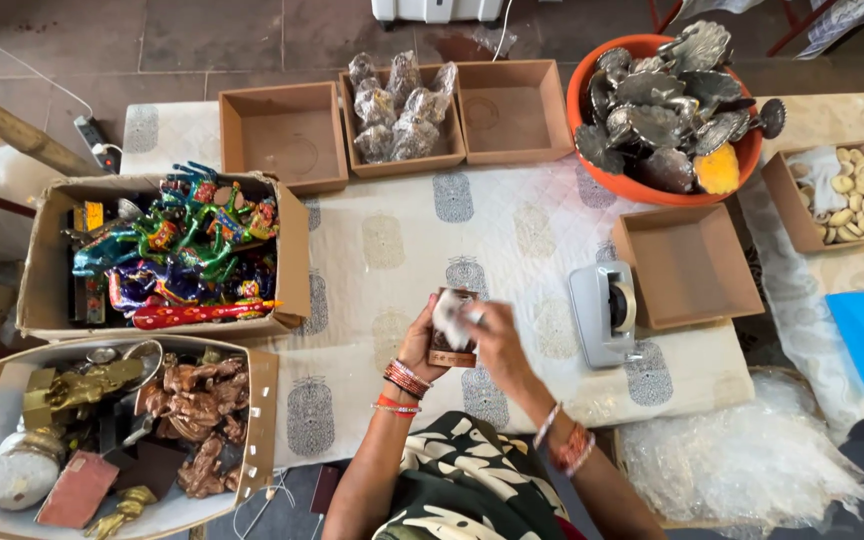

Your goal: The person cleans a small wooden ornament with a cloth, wraps it in bubble wrap, and places it inside a small plastic bag.

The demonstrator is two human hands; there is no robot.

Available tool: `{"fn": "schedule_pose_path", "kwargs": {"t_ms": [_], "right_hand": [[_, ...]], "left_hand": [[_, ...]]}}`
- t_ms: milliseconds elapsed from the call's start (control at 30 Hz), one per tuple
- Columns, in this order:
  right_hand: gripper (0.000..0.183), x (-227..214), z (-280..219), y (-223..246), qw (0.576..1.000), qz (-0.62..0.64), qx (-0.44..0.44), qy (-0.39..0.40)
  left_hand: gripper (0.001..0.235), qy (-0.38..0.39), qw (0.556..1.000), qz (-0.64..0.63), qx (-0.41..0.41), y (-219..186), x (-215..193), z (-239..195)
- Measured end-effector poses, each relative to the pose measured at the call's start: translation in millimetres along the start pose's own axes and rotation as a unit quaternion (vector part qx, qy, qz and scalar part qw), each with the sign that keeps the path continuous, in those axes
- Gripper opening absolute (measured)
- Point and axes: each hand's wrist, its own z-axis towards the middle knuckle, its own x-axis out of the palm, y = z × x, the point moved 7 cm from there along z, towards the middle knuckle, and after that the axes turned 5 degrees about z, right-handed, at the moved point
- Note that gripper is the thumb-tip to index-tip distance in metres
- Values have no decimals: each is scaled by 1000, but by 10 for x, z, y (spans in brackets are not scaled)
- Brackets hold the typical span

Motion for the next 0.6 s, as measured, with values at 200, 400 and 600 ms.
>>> {"fn": "schedule_pose_path", "kwargs": {"t_ms": [200, 400, 600], "right_hand": [[53, 86, -98, -437, 994, 8, 103, -26], [47, 143, -327, 22, 997, 39, -29, 58], [40, -111, -102, -404, 996, -39, 56, -55]], "left_hand": [[48, 11, 1000, 10, -12, 94, -110, 97], [55, -34, 999, -1, -23, -43, 80, -65], [49, 43, 999, 27, -9, 102, -127, 66]]}}
